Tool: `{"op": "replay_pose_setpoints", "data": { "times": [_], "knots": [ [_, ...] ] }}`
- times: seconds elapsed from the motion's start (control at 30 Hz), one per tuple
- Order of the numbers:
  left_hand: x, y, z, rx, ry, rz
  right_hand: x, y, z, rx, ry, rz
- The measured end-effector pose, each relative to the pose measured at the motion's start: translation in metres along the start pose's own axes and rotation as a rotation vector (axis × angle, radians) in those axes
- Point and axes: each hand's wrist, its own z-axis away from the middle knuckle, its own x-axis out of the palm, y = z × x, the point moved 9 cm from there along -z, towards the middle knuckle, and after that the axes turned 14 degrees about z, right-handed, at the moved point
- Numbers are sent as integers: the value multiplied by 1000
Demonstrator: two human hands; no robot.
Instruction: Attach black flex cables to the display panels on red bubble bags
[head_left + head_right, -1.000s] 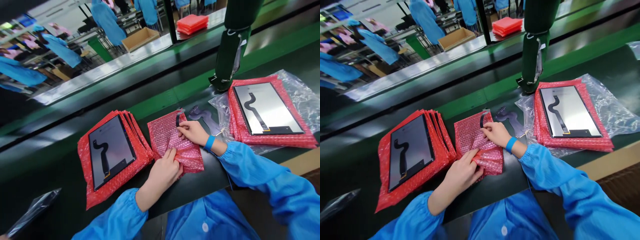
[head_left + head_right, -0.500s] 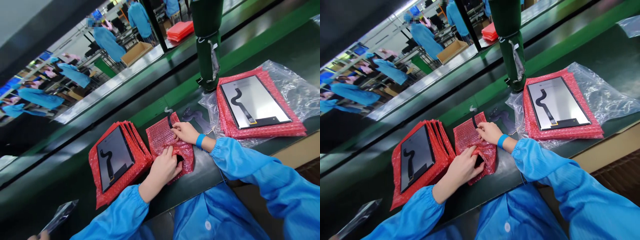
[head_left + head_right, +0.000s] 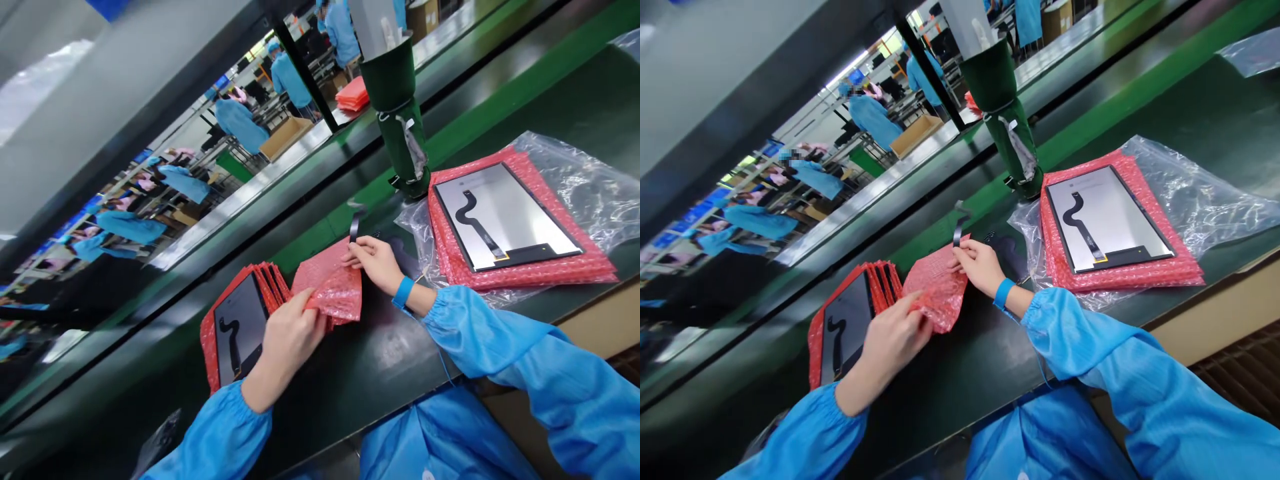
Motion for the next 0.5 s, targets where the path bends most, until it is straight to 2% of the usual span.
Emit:
{"op": "replay_pose_setpoints", "data": {
  "times": [0.07,0.1,0.13,0.2,0.27,0.33,0.4,0.5],
  "knots": [
    [-26,-22,0,-10,126,69,-15,-10,-1,-20,94,-43],
    [-40,-35,1,-58,194,105,-22,-13,-1,-13,130,-57],
    [-55,-51,2,-140,279,145,-28,-14,-2,9,157,-69],
    [-84,-86,11,-407,470,311,-35,-12,-1,75,185,-100],
    [-99,-111,23,-651,618,531,-36,-7,-1,124,185,-127],
    [-103,-117,27,-769,674,719,-32,-3,0,135,156,-144],
    [-99,-120,35,-886,747,885,-24,2,1,141,101,-166],
    [-77,-121,56,-1099,855,1142,-11,8,5,176,-2,-235]
  ]
}}
